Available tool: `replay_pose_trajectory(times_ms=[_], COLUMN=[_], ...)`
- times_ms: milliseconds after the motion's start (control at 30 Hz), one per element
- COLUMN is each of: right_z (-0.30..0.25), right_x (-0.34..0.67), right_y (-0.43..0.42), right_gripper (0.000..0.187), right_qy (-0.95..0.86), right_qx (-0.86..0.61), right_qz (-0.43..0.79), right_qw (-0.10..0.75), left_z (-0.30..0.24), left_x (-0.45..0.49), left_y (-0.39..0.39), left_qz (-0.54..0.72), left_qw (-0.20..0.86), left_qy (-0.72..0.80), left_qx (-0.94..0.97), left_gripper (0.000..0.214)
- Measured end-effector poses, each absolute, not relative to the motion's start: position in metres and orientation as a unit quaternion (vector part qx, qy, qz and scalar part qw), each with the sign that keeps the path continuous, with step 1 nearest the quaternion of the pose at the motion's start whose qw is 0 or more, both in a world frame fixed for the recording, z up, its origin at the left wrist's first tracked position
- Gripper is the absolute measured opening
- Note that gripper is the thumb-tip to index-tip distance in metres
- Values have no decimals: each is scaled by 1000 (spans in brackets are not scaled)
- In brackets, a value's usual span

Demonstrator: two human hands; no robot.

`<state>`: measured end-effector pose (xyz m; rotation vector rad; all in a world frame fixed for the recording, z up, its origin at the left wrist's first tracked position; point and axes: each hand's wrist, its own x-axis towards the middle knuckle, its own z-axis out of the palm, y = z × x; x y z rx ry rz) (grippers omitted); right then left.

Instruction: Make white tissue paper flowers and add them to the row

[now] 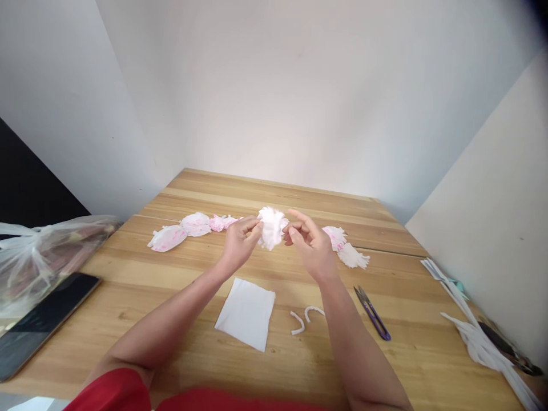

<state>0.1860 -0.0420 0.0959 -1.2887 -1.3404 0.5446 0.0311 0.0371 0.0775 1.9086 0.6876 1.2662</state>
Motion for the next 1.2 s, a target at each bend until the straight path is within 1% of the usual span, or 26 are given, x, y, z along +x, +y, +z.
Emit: replay_pose_trajectory(times_ms=[133, 233, 300, 367, 467, 533, 600, 700, 800, 933, 1100, 1200], right_z=[98, 98, 97, 95, 92, 90, 90, 91, 93, 96, 100, 101], right_x=[187, 181, 175, 170, 170, 174, 179, 183, 182, 179, 178, 177], right_y=[-42, -44, -45, -44, -41, -39, -38, -38, -39, -41, -43, -44], right_gripper=[45, 50, 53, 52, 43, 38, 36, 37, 37, 36, 26, 26], right_qy=[-553, -574, -602, -623, -617, -592, -566, -539, -528, -533, -534, -542], right_qx=[-545, -557, -570, -582, -595, -603, -601, -582, -566, -551, -554, -562], right_qz=[227, 192, 141, 79, 32, 53, 110, 200, 247, 263, 245, 233], right_qw=[588, 569, 541, 517, 514, 532, 554, 575, 583, 586, 591, 580], left_z=[80, 79, 78, 77, 77, 77, 78, 80, 80, 79, 79, 80], left_x=[30, 31, 31, 32, 32, 32, 31, 31, 31, 31, 31, 32], left_y=[36, 34, 33, 32, 31, 31, 32, 33, 32, 31, 31, 31], left_qz=[517, 530, 536, 540, 541, 540, 539, 535, 532, 524, 523, 521], left_qw=[315, 268, 241, 216, 198, 207, 220, 234, 246, 256, 248, 247], left_qy=[271, 263, 258, 247, 235, 239, 249, 261, 256, 253, 254, 253], left_qx=[748, 760, 767, 775, 783, 780, 774, 769, 769, 771, 775, 777], left_gripper=[37, 33, 30, 26, 25, 26, 29, 32, 32, 34, 34, 33])
